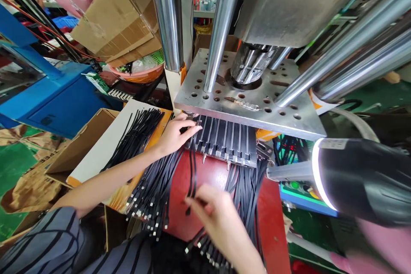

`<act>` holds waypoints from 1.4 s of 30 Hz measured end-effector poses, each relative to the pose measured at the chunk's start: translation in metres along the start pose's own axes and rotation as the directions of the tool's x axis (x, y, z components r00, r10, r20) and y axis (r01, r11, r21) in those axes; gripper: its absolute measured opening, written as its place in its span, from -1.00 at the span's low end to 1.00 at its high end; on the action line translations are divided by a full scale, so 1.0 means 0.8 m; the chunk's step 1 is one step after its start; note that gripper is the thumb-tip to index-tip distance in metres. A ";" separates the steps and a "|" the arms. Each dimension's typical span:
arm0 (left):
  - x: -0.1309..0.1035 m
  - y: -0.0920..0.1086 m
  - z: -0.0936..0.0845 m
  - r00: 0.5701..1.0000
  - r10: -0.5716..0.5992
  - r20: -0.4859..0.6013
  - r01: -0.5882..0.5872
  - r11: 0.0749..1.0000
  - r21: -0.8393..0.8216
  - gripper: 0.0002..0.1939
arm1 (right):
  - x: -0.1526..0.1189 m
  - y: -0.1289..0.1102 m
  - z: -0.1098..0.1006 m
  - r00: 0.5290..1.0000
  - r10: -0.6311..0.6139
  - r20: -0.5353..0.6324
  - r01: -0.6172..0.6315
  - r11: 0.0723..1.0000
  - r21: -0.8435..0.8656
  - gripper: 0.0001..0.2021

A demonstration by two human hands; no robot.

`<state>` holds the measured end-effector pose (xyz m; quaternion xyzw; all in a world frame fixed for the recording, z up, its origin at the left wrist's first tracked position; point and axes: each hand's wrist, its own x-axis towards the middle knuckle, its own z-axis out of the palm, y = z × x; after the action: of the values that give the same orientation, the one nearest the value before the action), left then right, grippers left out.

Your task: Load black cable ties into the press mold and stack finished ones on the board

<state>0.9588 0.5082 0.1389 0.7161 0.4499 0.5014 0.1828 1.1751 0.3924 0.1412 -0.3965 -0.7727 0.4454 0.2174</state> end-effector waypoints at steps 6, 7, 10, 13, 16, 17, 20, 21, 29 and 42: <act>0.024 -0.050 0.020 0.990 -0.109 -0.092 0.116 0.991 0.070 -0.81 | 0.139 -0.002 -0.091 0.993 0.026 -0.117 -0.015 0.996 0.090 -0.50; 0.018 -0.047 0.015 0.992 -0.086 -0.091 0.093 0.993 0.075 -0.75 | 0.156 0.000 -0.095 0.993 0.025 -0.112 -0.013 0.995 0.101 -0.49; -0.012 -0.038 -0.010 0.989 0.146 0.035 -0.150 0.979 0.141 -0.64 | 0.190 0.010 -0.099 0.994 0.034 -0.106 -0.027 0.997 0.071 -0.48; -0.034 -0.040 -0.033 0.852 0.400 0.338 -0.481 0.853 0.203 -0.67 | 0.203 0.018 -0.098 0.995 0.041 -0.095 -0.039 0.999 0.027 -0.51; -0.040 -0.048 -0.040 0.762 0.430 0.484 -0.591 0.767 0.250 -0.65 | 0.205 0.024 -0.094 0.990 0.032 -0.141 -0.034 0.999 -0.014 -0.52; -0.039 -0.050 -0.039 0.756 0.428 0.496 -0.602 0.752 0.268 -0.65 | 0.204 0.026 -0.093 0.987 0.024 -0.158 -0.029 0.999 -0.030 -0.53; -0.037 -0.045 -0.033 0.756 0.419 0.504 -0.613 0.722 0.320 -0.67 | 0.199 0.031 -0.089 0.979 0.005 -0.203 -0.010 1.000 -0.022 -0.53; -0.037 -0.041 -0.031 0.763 0.405 0.503 -0.607 0.718 0.342 -0.68 | 0.197 0.033 -0.089 0.978 0.007 -0.210 -0.006 1.000 0.005 -0.53; -0.062 0.003 -0.011 0.844 0.212 0.493 -0.497 0.656 0.569 -0.55 | 0.194 0.033 -0.089 0.939 -0.037 -0.343 -0.004 0.993 -0.118 -0.57; -0.012 0.031 -0.003 0.875 -0.033 0.482 -0.321 0.707 0.631 -0.38 | 0.157 0.000 -0.053 0.965 -0.160 -0.206 -0.138 0.357 -0.924 -0.53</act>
<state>0.9670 0.4865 0.1520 0.8626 0.4887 0.1249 -0.0388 1.1303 0.5160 0.1604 -0.4991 -0.8550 -0.1295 0.0566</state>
